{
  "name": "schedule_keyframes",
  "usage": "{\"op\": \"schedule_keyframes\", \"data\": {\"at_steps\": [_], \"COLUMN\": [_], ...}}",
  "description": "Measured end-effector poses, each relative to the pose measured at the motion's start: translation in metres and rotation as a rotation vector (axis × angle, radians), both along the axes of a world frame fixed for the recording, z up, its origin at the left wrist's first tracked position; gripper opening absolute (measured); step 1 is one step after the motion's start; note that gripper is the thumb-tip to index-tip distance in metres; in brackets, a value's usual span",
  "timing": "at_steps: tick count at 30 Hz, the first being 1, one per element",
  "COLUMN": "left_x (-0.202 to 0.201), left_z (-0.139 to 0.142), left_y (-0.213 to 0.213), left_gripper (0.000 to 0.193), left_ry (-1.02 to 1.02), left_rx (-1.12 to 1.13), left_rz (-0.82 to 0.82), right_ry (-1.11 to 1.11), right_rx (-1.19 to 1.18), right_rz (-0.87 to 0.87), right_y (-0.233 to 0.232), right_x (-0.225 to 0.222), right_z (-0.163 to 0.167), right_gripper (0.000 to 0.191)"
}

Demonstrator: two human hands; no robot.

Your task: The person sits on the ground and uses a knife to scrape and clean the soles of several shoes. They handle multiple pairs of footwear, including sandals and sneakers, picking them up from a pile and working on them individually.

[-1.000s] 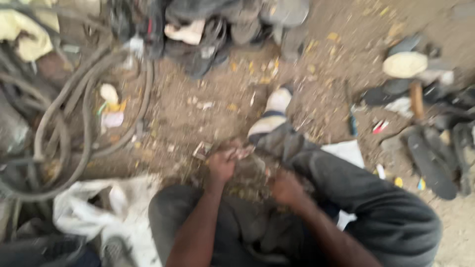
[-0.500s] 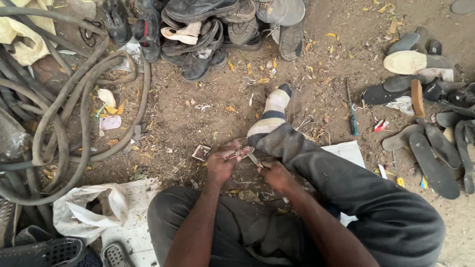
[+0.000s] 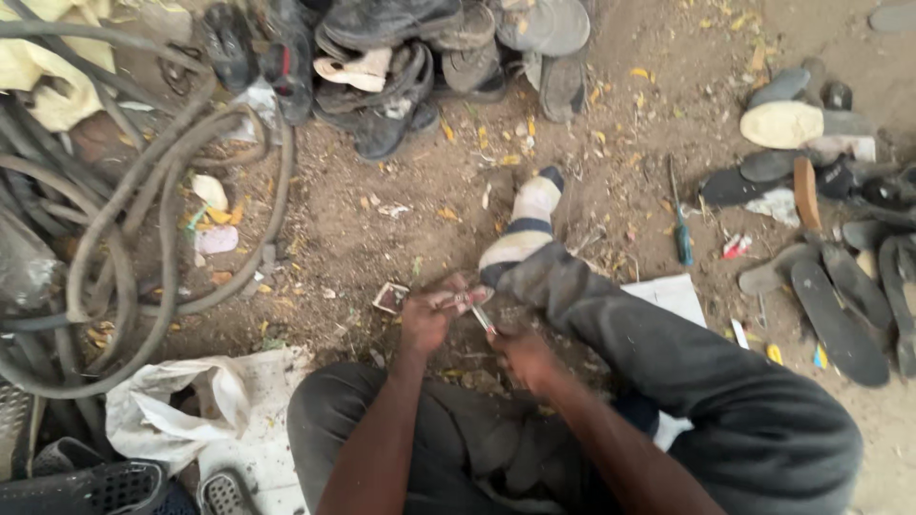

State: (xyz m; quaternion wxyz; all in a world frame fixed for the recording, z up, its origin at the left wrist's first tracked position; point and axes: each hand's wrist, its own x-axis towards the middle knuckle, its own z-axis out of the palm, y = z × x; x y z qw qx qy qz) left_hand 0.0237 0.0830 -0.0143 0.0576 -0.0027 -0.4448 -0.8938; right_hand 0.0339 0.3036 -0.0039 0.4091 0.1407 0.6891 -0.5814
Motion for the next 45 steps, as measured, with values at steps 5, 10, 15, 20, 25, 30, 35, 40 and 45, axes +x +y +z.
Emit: {"op": "schedule_keyframes", "data": {"at_steps": [5, 10, 15, 20, 25, 30, 35, 40, 45], "left_x": [0.003, 0.001, -0.007, -0.009, -0.005, -0.005, -0.006, -0.003, -0.003], "left_z": [0.006, 0.018, 0.021, 0.016, 0.017, 0.014, 0.011, 0.021, 0.025], "left_y": [-0.001, 0.009, 0.016, 0.017, 0.018, 0.016, 0.013, 0.015, 0.016], "left_gripper": [0.023, 0.017, 0.012, 0.012, 0.014, 0.024, 0.02, 0.022, 0.024], "left_ry": [-0.161, -0.333, -0.249, -0.014, -0.309, -0.165, -0.192, -0.118, -0.021], "left_rx": [-1.014, -0.845, -0.981, -0.624, -0.717, -0.417, -0.254, -0.179, 0.082], "left_rz": [0.185, 0.238, 0.293, 0.262, 0.26, 0.192, 0.138, 0.163, 0.136], "right_ry": [-0.159, -0.124, -0.048, -0.175, -0.26, 0.206, 0.864, 0.841, 1.128], "right_rx": [-0.017, -0.003, 0.019, -0.01, -0.075, 0.09, 0.643, 0.335, 0.606], "right_rz": [-0.118, -0.09, -0.077, -0.182, -0.167, -0.026, 0.314, 0.065, 0.393], "right_y": [0.0, -0.007, -0.019, -0.016, -0.015, -0.025, -0.033, -0.048, -0.057], "right_x": [0.014, -0.013, -0.025, -0.01, -0.012, 0.01, 0.024, 0.026, 0.048], "right_z": [0.018, 0.035, 0.045, 0.057, 0.05, 0.005, -0.025, -0.021, -0.035], "right_gripper": [0.033, 0.023, 0.02, 0.011, 0.021, 0.022, 0.032, 0.026, 0.018]}}
